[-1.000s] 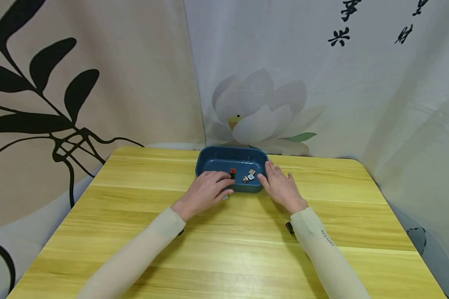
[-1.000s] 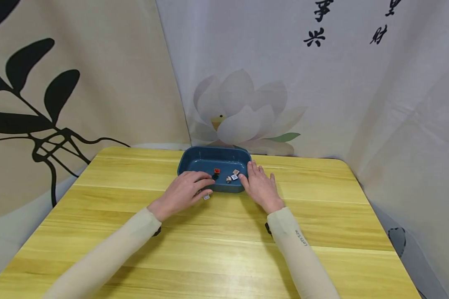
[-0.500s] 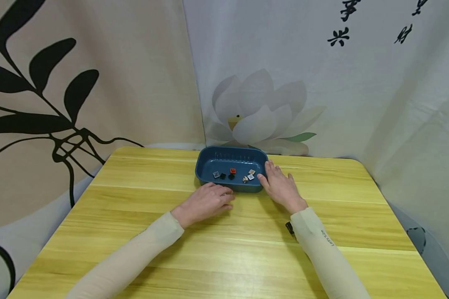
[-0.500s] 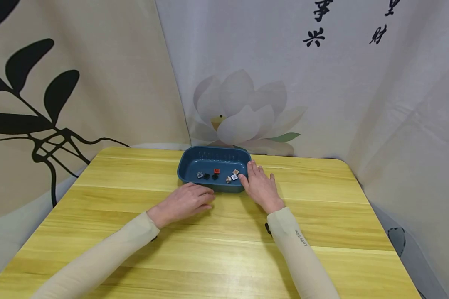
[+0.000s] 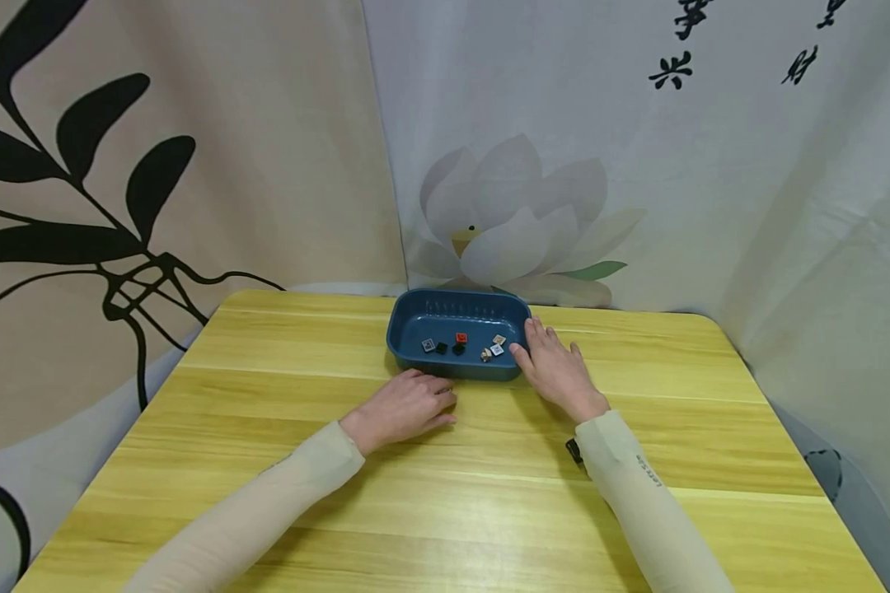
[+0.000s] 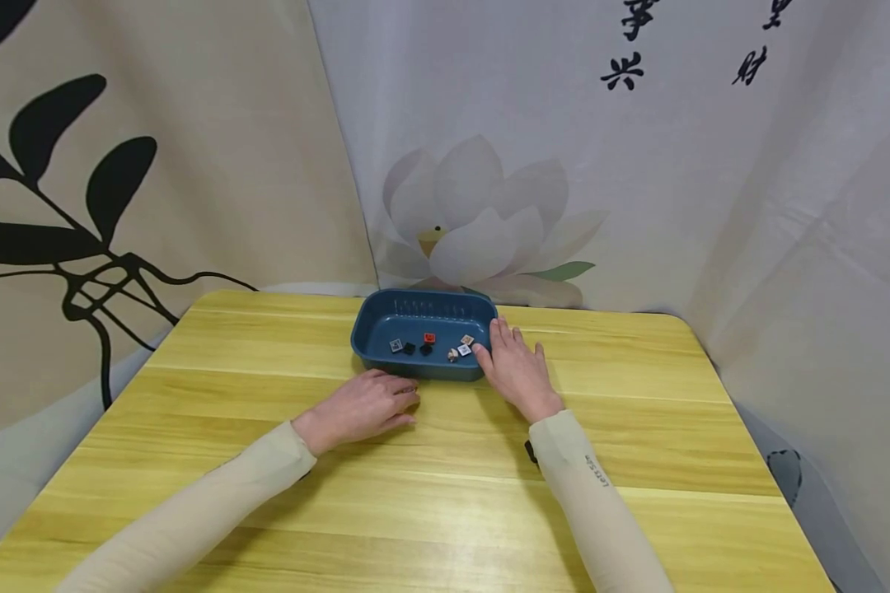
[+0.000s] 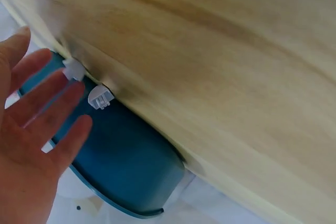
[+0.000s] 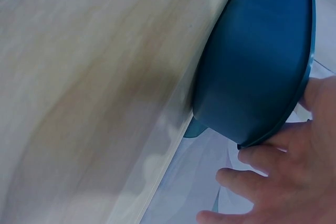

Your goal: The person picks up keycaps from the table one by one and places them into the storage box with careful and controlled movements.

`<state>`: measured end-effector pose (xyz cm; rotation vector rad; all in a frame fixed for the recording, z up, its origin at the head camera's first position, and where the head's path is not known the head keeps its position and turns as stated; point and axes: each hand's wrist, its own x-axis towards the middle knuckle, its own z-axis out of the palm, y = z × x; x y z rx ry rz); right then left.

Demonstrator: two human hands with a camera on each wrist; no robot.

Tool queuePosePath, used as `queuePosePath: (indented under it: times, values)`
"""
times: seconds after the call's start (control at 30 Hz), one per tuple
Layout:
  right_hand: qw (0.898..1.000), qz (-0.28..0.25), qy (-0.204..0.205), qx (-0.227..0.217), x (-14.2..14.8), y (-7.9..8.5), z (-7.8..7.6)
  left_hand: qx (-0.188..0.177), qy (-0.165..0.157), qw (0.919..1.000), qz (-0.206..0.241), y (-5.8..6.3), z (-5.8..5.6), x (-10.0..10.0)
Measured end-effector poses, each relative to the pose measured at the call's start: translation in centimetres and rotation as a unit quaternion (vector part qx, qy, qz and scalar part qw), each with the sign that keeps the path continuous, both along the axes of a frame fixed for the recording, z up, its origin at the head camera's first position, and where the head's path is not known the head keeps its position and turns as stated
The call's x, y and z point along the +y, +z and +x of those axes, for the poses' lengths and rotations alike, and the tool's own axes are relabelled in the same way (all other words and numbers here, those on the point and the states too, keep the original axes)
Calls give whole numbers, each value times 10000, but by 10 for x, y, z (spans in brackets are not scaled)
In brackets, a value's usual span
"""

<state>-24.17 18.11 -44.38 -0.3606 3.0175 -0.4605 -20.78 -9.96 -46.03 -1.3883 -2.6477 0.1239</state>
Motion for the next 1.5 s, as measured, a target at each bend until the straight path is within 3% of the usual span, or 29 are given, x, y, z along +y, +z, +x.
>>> queuePosePath:
  times: [0.27,0.63,1.1,1.23,1.5]
  values:
    - [10000,1,-43,17,-1,0,2,-101,-496,9986,126,-3,3,-5]
    - [10000,28,-23,67,-1,-1,3,193,-431,9985,-265,-7,3,-3]
    - [10000,17,54,82,1,-2,-3,369,-411,9979,-332,-5,1,1]
    - [9999,13,76,101,2,-3,-7,435,-441,9981,-75,-1,0,0]
    - [9998,-39,135,133,2,-5,-11,417,-305,9938,982,15,-3,-2]
